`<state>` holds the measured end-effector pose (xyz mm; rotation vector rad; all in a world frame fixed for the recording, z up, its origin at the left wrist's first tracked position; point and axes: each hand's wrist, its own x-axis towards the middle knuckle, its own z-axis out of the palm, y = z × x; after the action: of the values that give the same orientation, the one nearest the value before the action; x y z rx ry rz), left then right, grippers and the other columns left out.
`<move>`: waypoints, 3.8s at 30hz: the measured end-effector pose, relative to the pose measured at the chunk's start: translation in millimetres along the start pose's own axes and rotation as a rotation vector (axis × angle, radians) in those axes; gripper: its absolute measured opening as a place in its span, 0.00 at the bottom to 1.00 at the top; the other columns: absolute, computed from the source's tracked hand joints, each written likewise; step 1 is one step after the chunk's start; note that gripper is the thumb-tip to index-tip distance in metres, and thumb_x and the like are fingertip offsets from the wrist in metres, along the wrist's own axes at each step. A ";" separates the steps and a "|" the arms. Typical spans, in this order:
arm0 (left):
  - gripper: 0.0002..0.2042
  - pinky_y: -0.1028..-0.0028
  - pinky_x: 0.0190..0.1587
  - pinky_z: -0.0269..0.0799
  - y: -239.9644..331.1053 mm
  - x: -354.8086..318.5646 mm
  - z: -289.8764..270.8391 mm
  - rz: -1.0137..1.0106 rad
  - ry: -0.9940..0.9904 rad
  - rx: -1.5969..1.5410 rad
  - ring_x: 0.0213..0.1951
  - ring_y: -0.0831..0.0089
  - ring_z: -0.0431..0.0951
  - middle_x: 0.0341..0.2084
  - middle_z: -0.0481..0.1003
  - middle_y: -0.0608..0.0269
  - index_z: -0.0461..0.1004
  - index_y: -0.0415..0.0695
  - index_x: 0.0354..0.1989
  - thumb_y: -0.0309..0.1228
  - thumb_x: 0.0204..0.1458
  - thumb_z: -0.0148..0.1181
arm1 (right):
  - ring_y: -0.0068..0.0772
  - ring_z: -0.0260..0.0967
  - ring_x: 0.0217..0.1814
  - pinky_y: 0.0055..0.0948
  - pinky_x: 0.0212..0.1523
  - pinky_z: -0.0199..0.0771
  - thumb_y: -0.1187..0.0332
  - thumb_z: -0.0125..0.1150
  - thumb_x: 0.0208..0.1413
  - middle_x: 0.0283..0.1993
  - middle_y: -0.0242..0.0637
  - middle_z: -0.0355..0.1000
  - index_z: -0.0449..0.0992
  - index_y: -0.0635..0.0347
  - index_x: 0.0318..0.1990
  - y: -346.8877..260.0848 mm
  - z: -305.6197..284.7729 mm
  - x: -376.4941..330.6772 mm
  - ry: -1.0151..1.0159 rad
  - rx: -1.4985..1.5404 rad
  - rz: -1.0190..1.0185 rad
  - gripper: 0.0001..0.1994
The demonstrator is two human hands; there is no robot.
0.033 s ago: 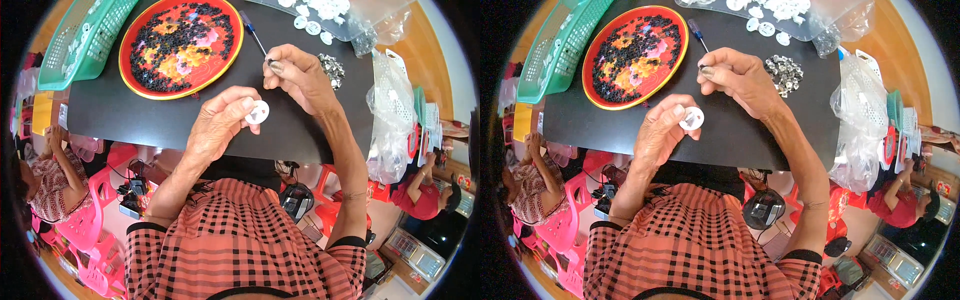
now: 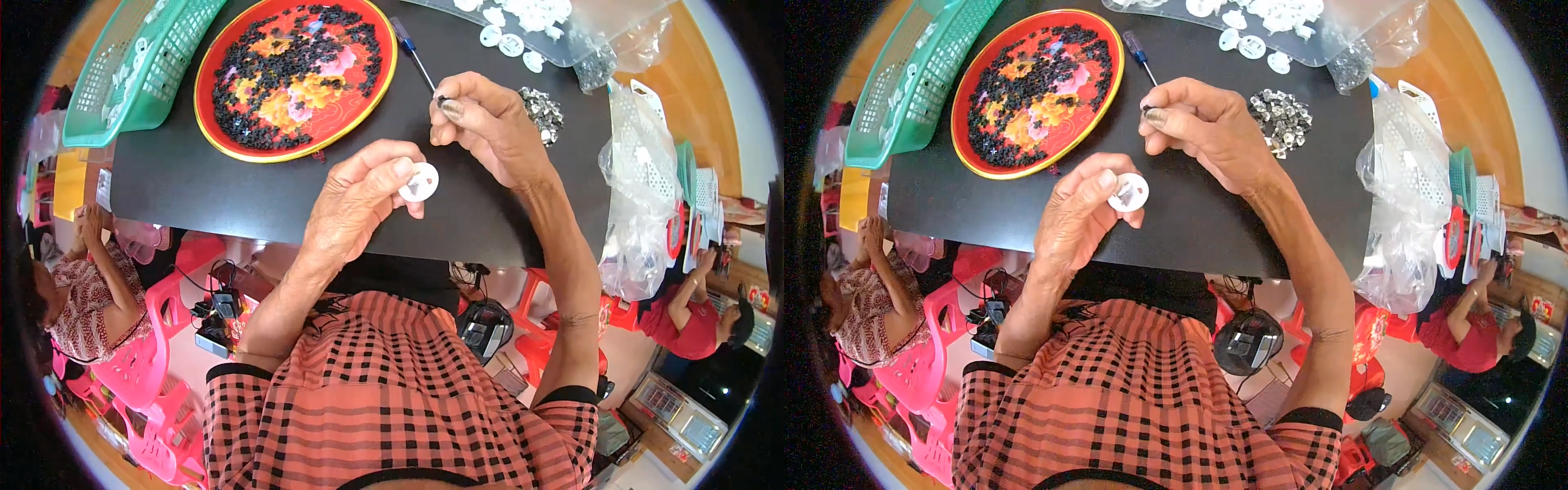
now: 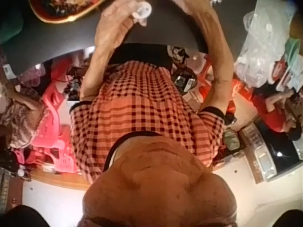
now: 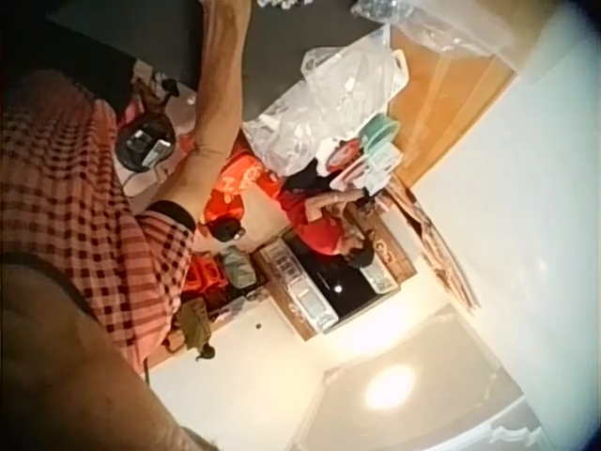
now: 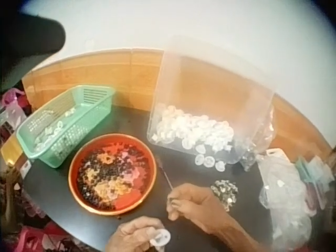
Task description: The person assembles small components by picking up metal pieces and inserting them into white plastic bases by hand.
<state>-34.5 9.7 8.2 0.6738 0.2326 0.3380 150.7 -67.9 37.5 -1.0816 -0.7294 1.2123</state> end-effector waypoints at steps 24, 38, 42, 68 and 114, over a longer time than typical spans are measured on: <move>0.13 0.71 0.34 0.71 0.1 1.2 2.9 0.023 0.034 0.018 0.31 0.71 0.73 0.31 0.73 0.57 0.70 0.36 0.41 0.35 0.55 0.55 | 0.24 0.67 0.35 0.25 0.41 0.69 0.76 0.54 0.55 0.34 0.35 0.69 0.72 0.63 0.41 9.3 -6.9 -2.8 -0.046 -0.010 -0.110 0.06; 0.17 0.69 0.32 0.72 -1.1 0.6 1.9 0.037 0.048 0.117 0.28 0.69 0.73 0.31 0.72 0.55 0.68 0.34 0.43 0.38 0.56 0.54 | 0.23 0.69 0.36 0.23 0.41 0.70 0.78 0.56 0.53 0.34 0.35 0.72 0.74 0.64 0.39 10.1 -5.6 -3.3 -0.057 -0.068 -0.163 0.07; 0.16 0.69 0.32 0.72 -1.6 0.7 2.5 0.048 0.055 0.105 0.29 0.69 0.73 0.30 0.72 0.55 0.68 0.35 0.43 0.37 0.56 0.54 | 0.21 0.72 0.36 0.20 0.41 0.72 0.79 0.58 0.52 0.34 0.34 0.74 0.75 0.65 0.39 11.9 -6.3 -2.8 -0.069 -0.104 -0.201 0.07; 0.14 0.71 0.33 0.72 -6.6 7.2 1.5 0.121 0.065 0.014 0.29 0.72 0.74 0.30 0.73 0.59 0.68 0.37 0.43 0.36 0.57 0.53 | 0.18 0.70 0.33 0.17 0.35 0.71 0.81 0.59 0.50 0.32 0.31 0.73 0.75 0.68 0.37 4.4 6.7 -12.5 -0.116 -0.269 -0.253 0.06; 0.18 0.72 0.41 0.70 -5.9 15.5 9.2 0.132 -0.023 0.034 0.34 0.74 0.72 0.30 0.71 0.61 0.67 0.33 0.47 0.37 0.62 0.42 | 0.15 0.69 0.25 0.16 0.25 0.68 0.80 0.60 0.50 0.27 0.31 0.70 0.76 0.69 0.32 6.7 17.0 -10.4 -0.046 -0.309 -0.364 0.02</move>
<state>-15.9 6.0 9.8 0.7280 0.1722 0.4527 130.5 -73.5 38.2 -1.1136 -1.1229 0.8315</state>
